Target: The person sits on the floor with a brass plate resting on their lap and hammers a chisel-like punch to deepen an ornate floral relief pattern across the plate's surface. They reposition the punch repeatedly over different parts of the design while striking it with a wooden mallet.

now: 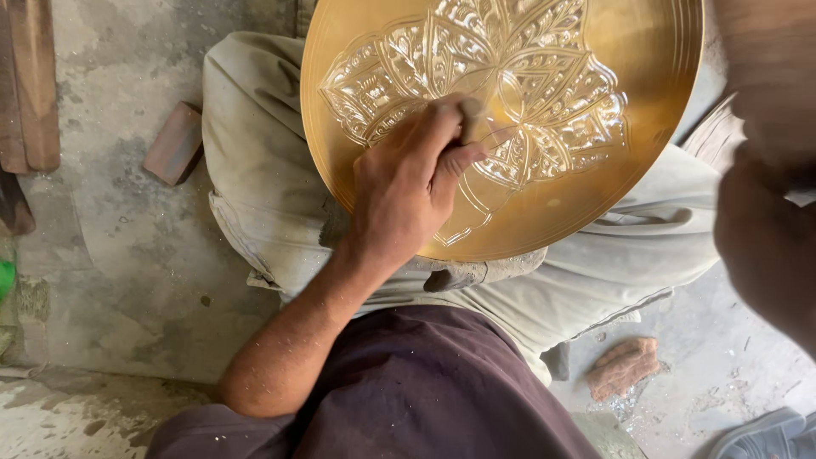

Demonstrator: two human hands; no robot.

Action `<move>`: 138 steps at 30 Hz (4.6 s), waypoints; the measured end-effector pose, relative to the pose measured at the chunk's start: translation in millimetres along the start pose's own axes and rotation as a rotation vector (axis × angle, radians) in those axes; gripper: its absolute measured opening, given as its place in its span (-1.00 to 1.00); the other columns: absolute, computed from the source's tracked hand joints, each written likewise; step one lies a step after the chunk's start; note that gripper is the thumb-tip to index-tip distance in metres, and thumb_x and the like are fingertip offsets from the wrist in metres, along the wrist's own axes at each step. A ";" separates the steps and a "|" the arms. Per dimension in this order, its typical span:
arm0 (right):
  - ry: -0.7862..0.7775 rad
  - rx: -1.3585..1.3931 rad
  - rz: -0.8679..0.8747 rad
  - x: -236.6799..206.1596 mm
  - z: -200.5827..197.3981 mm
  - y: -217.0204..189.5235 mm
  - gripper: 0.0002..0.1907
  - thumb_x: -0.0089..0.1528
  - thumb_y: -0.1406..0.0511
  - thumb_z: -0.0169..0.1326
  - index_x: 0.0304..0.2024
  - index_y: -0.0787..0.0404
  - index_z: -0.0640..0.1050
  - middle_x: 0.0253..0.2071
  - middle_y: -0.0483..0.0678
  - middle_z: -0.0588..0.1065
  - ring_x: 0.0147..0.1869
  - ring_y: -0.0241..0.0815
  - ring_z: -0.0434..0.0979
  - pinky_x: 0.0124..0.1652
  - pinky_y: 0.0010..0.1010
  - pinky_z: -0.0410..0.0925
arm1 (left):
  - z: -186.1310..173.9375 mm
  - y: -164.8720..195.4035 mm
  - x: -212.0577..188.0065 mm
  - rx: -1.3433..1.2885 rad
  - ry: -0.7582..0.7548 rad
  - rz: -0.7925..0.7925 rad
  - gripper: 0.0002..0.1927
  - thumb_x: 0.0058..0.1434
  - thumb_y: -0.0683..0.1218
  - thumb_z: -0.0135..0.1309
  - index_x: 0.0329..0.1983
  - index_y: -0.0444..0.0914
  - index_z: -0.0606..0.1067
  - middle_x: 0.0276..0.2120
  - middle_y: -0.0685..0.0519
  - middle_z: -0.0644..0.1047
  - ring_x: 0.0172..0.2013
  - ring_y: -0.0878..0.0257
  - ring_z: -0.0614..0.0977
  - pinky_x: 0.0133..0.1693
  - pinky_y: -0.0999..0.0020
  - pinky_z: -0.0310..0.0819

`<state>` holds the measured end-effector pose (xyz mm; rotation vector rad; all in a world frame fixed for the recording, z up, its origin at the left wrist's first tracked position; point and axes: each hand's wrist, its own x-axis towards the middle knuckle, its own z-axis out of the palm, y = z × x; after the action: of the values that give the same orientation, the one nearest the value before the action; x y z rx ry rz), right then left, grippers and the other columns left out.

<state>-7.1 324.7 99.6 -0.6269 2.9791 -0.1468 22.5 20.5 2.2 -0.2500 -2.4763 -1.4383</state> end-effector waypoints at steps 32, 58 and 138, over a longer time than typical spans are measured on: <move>0.042 -0.055 0.131 -31.9 8.0 -48.6 -0.65 0.33 0.66 -0.02 0.15 0.44 0.46 -0.10 0.23 0.54 -0.11 0.03 0.62 -0.10 -0.30 0.49 | -28.2 -32.0 18.3 -0.186 -0.114 0.133 -0.58 0.46 -0.08 0.21 0.22 -0.15 0.26 -0.22 0.04 0.60 -0.18 0.22 0.75 -0.27 0.42 0.69; -1.286 -2.005 -1.494 26.6 25.5 11.6 -0.83 0.20 0.63 0.05 -0.17 0.69 0.55 -0.37 0.49 0.51 -0.42 0.24 0.55 -0.51 -0.14 0.40 | -18.0 -4.0 -13.6 -0.072 0.032 -0.052 -0.73 0.49 -0.08 0.14 0.17 -0.17 0.40 -0.18 0.10 0.61 -0.19 0.31 0.72 -0.23 0.45 0.73; -0.065 -0.136 -0.267 72.2 -56.2 -127.2 -0.56 0.10 0.73 0.04 0.03 0.48 0.50 -0.37 0.22 0.50 -0.37 0.06 0.57 -0.38 -0.23 0.40 | -25.8 -2.4 -43.0 -0.013 0.149 -0.276 -0.74 0.48 -0.14 0.14 0.05 -0.34 0.34 -0.23 -0.03 0.45 -0.29 0.12 0.61 -0.27 0.20 0.53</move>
<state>-28.7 183.8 164.6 -1.0240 2.8477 0.0577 66.3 -3.8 -1.1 0.1982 -2.4524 -1.5141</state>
